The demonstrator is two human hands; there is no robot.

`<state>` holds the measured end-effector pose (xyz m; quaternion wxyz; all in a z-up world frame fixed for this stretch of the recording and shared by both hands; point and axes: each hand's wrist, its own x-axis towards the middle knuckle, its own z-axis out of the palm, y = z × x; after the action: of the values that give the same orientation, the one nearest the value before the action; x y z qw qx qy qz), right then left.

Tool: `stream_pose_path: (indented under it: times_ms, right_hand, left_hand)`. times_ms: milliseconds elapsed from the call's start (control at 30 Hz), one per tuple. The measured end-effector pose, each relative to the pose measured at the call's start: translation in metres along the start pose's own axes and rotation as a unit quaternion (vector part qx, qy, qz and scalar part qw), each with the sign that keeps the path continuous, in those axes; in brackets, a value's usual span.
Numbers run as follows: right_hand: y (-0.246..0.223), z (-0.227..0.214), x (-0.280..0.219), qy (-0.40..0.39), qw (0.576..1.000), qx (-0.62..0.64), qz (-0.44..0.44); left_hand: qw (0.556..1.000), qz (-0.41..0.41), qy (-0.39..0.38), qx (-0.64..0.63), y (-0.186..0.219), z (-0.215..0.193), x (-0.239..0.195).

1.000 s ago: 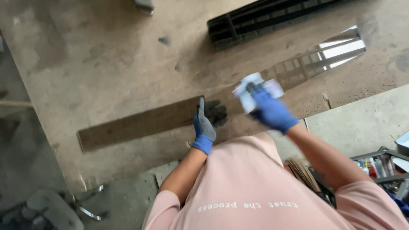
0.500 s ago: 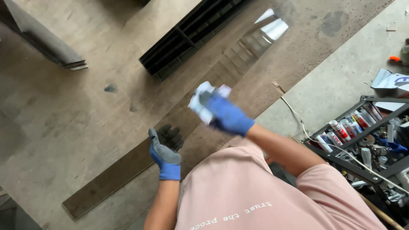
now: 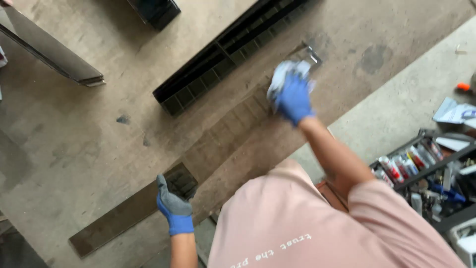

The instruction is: Cleaning and wiping long rectangular panels on a workbench using a cloth

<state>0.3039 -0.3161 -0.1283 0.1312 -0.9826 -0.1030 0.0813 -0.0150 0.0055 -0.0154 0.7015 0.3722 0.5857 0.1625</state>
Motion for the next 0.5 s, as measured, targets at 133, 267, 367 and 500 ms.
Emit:
stream_pose_path:
  times_ms: [133, 267, 367, 500]
  right_hand:
    - [0.0, 0.002, 0.01, -0.019, 0.998, 0.033, -0.047]
    - [0.071, 0.029, 0.087, -0.042, 0.996, 0.011, 0.073]
    - [0.029, 0.009, 0.026, -0.028, 0.996, -0.072, -0.043]
    - [0.021, -0.022, 0.016, -0.022, 0.99, -0.052, -0.132]
  left_hand:
    - [0.996, 0.051, 0.066, 0.041, -0.005, 0.008, -0.028]
    - [0.989, 0.108, 0.094, 0.035, -0.009, 0.029, -0.05]
    - [0.99, 0.089, 0.058, 0.089, -0.003, 0.023, -0.044]
    - [0.993, 0.064, 0.103, 0.011, -0.029, 0.001, -0.029]
